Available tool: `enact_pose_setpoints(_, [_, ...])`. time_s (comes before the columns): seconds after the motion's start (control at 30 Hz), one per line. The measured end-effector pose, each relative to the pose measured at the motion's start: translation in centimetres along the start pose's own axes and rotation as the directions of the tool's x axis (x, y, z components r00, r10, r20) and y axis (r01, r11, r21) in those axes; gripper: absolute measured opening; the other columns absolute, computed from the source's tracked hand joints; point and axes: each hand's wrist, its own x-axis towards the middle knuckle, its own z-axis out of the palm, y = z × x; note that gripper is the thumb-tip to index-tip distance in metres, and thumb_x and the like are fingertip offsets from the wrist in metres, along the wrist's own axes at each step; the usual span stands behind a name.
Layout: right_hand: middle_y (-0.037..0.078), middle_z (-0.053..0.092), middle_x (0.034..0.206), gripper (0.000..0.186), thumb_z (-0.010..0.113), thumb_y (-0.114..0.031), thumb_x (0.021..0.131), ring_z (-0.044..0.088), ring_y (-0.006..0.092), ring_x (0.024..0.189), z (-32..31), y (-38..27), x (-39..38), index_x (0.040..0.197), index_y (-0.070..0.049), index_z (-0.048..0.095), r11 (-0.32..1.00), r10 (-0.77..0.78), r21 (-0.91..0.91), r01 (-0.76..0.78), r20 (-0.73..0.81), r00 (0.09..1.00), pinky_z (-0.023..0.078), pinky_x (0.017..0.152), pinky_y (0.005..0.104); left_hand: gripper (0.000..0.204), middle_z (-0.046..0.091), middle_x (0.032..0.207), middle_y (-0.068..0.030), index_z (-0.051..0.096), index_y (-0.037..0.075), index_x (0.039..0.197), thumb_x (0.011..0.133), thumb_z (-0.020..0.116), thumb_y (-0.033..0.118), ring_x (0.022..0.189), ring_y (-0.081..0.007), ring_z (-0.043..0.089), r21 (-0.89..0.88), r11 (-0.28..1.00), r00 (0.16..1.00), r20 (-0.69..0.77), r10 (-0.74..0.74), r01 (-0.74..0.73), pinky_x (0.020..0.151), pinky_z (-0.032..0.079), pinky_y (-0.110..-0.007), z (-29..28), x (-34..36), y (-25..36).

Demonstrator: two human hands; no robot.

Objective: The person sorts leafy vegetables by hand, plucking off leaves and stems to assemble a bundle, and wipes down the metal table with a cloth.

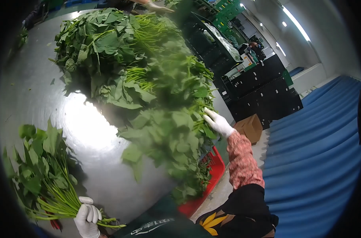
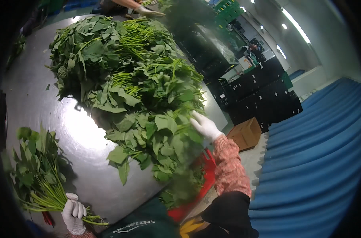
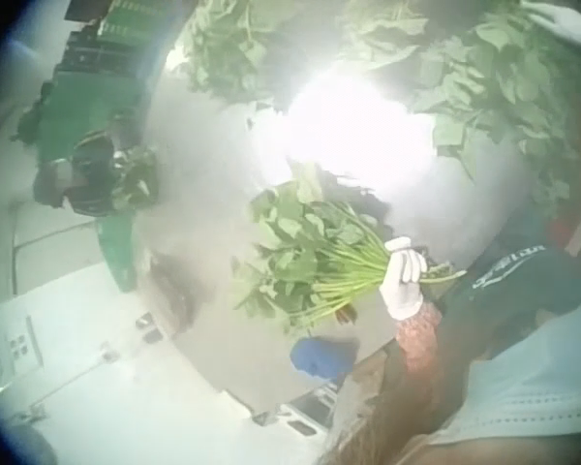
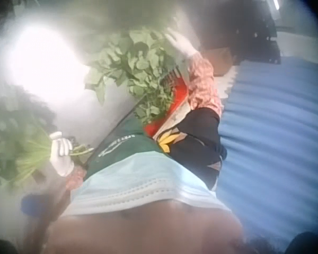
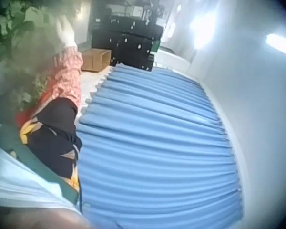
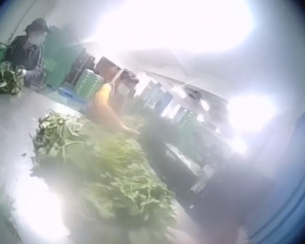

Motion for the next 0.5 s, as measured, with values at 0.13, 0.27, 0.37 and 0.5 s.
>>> enact_pose_setpoints(0.13, [0.022,0.052,0.128,0.055,0.055,-0.039,0.09,0.05,0.0377,0.118,-0.7,-2.4,-3.7,0.134,-0.007,0.044,0.99,0.04,-0.138,-0.04,-0.005,0.999,0.041,0.098,0.0399,0.022,0.039,0.062,0.0043,0.046,-0.001,0.115,0.099,0.043,0.012,0.059,-0.0095,0.042,-0.19,0.913,0.926,-0.04,-0.376,0.362,0.061,0.037,-0.026,-1.5,1.8,0.7])
enact_pose_setpoints(0.27, [0.021,0.046,0.137,0.065,0.062,-0.034,0.086,0.047,0.0348,0.124,0.4,-4.6,-6.7,0.139,-0.005,0.037,0.983,0.159,-0.095,-0.158,0.0,0.987,0.04,0.101,0.0374,0.015,0.033,0.059,0.0056,0.048,0.005,0.108,0.1,0.038,0.013,0.055,-0.009,0.038,-0.259,0.879,0.908,-0.014,-0.418,0.401,0.058,0.035,-0.027,-2.4,3.9,0.8])
enact_pose_setpoints(0.37, [0.02,0.041,0.141,0.077,0.07,-0.026,0.079,0.044,0.0323,0.128,1.5,-7.2,-7.5,0.142,-0.003,0.032,0.972,0.213,-0.104,-0.213,-0.005,0.977,0.037,0.105,0.0341,0.015,0.032,0.059,0.0062,0.048,0.005,0.108,0.1,0.039,0.013,0.054,-0.0091,0.036,-0.299,0.84,0.876,-0.026,-0.482,0.453,0.059,0.035,-0.028,-3.9,4.8,0.6])
enact_pose_setpoints(0.5, [0.021,0.045,0.137,0.096,0.08,-0.028,0.067,0.049,0.0329,0.123,2.6,-6.8,-8.9,0.142,0.0,0.028,0.978,0.138,-0.152,-0.144,-0.046,0.989,0.042,0.101,0.0351,0.019,0.03,0.056,0.007,0.049,0.002,0.106,0.098,0.044,0.018,0.05,-0.0086,0.032,-0.291,0.856,0.899,0.035,-0.437,0.427,0.055,0.034,-0.027,-2.7,6.2,1.3])
